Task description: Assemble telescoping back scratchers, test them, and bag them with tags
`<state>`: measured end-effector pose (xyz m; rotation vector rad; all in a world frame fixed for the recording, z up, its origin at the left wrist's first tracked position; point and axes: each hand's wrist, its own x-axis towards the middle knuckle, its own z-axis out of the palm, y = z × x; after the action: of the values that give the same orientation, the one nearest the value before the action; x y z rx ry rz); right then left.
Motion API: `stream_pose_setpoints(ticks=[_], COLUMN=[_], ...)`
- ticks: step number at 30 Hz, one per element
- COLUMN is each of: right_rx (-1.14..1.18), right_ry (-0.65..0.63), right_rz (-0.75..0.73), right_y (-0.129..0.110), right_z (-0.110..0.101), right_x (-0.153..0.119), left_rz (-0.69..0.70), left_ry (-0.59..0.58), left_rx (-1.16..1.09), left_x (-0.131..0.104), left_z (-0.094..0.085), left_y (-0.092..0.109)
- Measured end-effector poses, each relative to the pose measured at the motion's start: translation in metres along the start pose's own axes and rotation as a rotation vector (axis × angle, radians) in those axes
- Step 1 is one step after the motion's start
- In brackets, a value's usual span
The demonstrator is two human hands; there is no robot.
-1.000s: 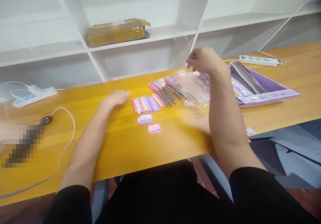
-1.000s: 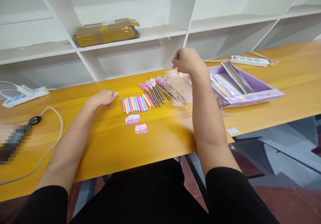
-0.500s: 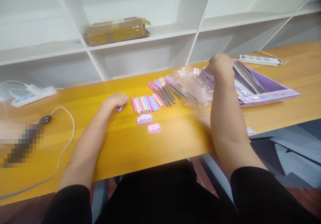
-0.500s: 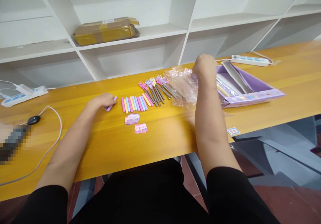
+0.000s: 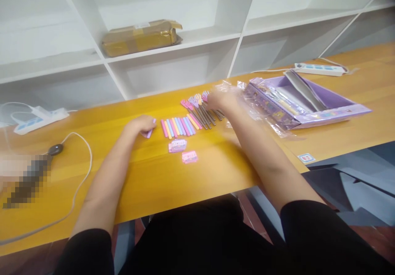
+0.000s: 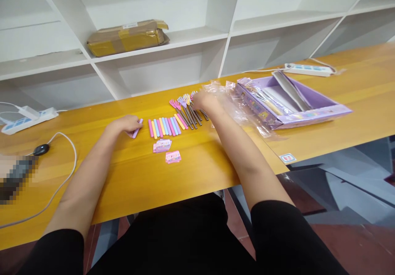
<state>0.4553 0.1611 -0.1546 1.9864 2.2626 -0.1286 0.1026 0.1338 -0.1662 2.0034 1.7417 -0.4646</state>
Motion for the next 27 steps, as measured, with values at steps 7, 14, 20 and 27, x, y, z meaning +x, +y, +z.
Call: stream_pose_setpoints(ticks=[7, 14, 20, 27], right_rx=[-0.055, -0.046, 0.016, 0.108], right_ry=[-0.005, -0.088, -0.114, -0.050], right_rz=[0.020, -0.005, 0.001, 0.003], right_y=[-0.009, -0.021, -0.029, -0.016], right_z=[0.000, 0.007, 0.007, -0.006], right_x=[-0.004, -0.004, -0.009, -0.009], left_rz=[0.007, -0.001, 0.008, 0.056], left_ry=[-0.011, -0.008, 0.004, 0.146], left_rx=[-0.017, -0.008, -0.004, -0.030], left_x=[0.000, -0.003, -0.005, -0.015], left_z=[0.001, -0.001, 0.000, -0.010], left_y=[0.000, 0.003, 0.004, 0.006])
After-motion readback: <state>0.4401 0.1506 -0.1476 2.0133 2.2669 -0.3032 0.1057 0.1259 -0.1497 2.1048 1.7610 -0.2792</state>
